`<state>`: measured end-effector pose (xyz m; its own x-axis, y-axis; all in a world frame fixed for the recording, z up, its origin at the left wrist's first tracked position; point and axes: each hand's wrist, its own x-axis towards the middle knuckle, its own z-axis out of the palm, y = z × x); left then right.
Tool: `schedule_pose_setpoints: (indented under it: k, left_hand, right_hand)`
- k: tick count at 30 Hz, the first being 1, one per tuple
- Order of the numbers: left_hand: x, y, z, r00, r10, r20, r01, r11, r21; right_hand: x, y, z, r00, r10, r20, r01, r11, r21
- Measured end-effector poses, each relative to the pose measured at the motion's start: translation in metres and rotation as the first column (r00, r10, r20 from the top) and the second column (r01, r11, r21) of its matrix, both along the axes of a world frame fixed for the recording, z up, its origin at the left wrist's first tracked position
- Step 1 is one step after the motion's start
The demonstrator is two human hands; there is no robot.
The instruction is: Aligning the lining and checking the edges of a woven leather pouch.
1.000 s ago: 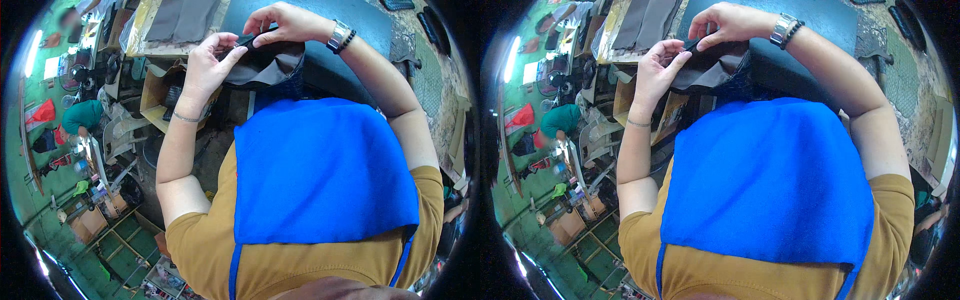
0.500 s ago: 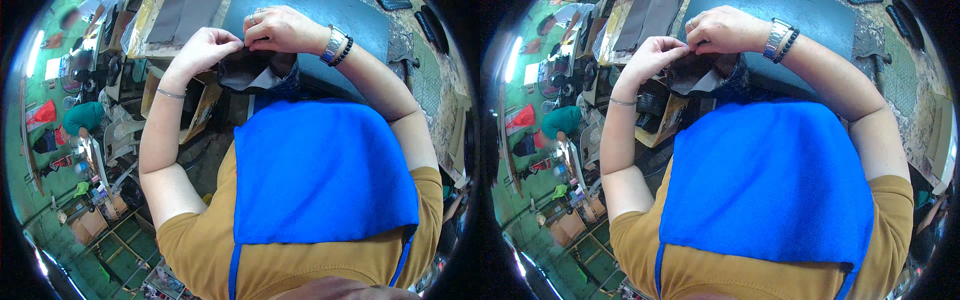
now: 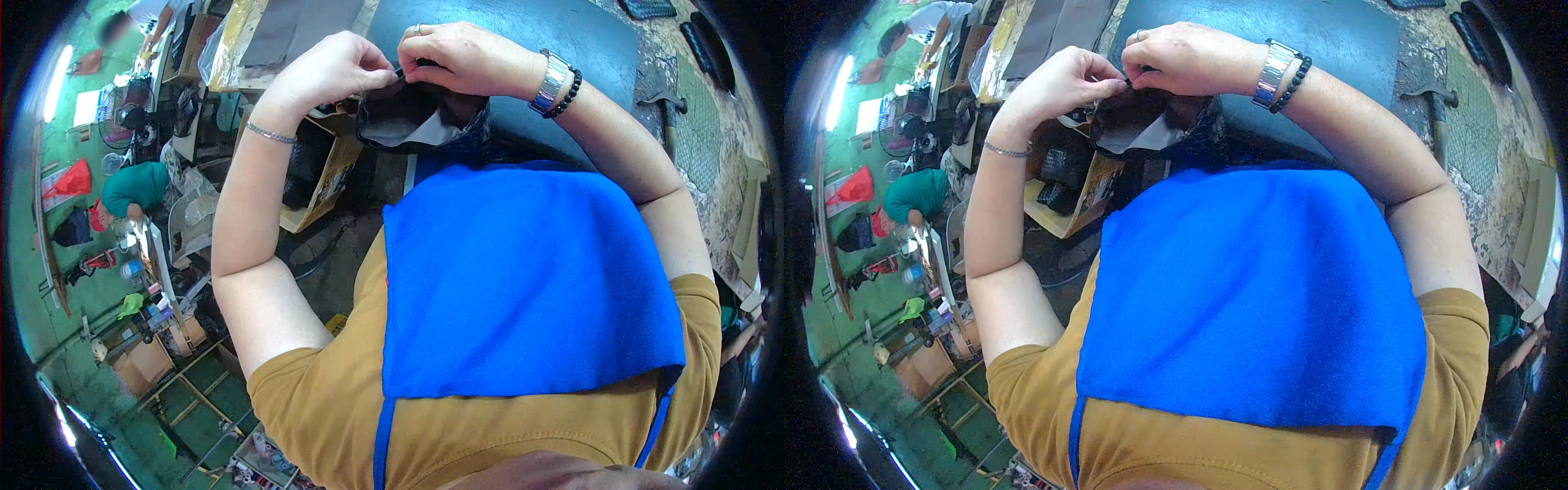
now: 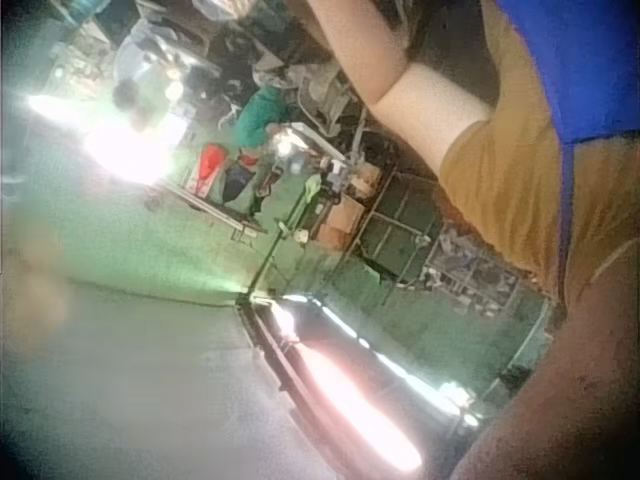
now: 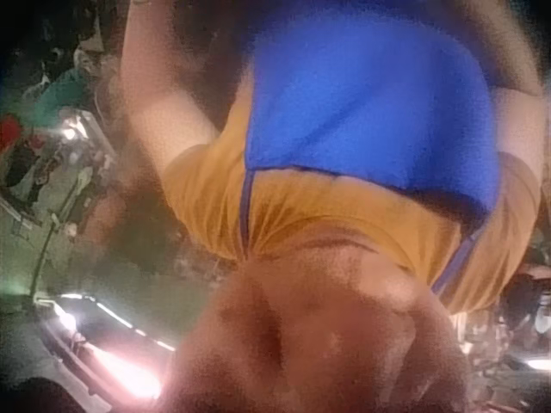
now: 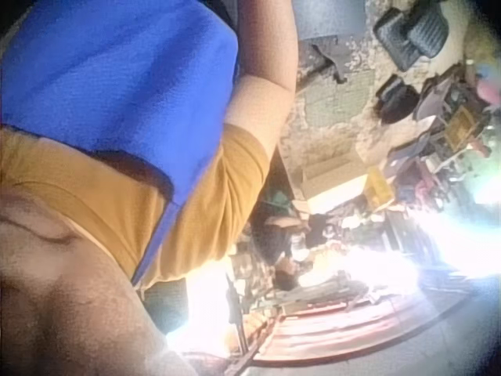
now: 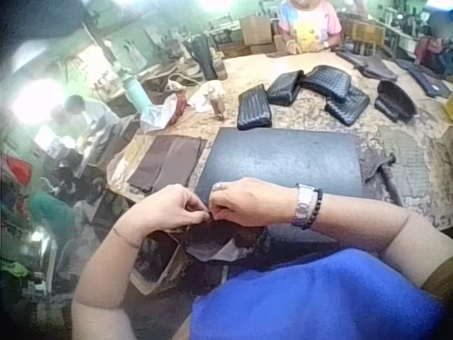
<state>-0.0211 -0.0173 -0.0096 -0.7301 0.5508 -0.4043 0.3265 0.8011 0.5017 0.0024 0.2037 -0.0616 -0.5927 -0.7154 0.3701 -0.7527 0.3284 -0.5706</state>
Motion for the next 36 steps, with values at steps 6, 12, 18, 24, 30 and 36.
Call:
schedule_pose_setpoints:
  k: [6,12,18,24,30,36]
  left_hand:
    - [-0.004,-0.004,0.000,0.962,0.136,0.238,-0.157,0.985,0.073]
    - [0.001,0.007,-0.001,0.998,0.012,0.060,-0.012,1.000,0.009]
    - [0.017,0.015,0.005,0.940,-0.143,-0.311,0.119,0.988,-0.093]
    - [0.025,0.008,-0.001,0.975,0.012,-0.224,0.000,0.999,0.053]
    - [0.029,-0.003,-0.012,0.985,0.171,0.024,-0.172,0.966,0.190]
    - [0.044,0.000,-0.025,0.951,0.284,-0.121,-0.208,0.879,0.429]
  right_hand:
    - [-0.004,0.003,-0.005,1.000,0.021,-0.013,-0.021,1.000,-0.018]
    - [-0.003,-0.001,-0.005,1.000,0.000,0.018,0.000,1.000,0.025]
    - [-0.008,-0.002,-0.008,0.999,-0.010,0.038,0.010,1.000,-0.007]
    - [-0.006,-0.001,0.010,0.930,-0.087,0.357,0.111,0.993,-0.047]
    - [-0.010,-0.004,0.000,0.921,-0.013,0.389,0.075,0.987,-0.145]
    - [-0.013,-0.004,-0.007,0.912,0.001,0.409,0.084,0.978,-0.189]
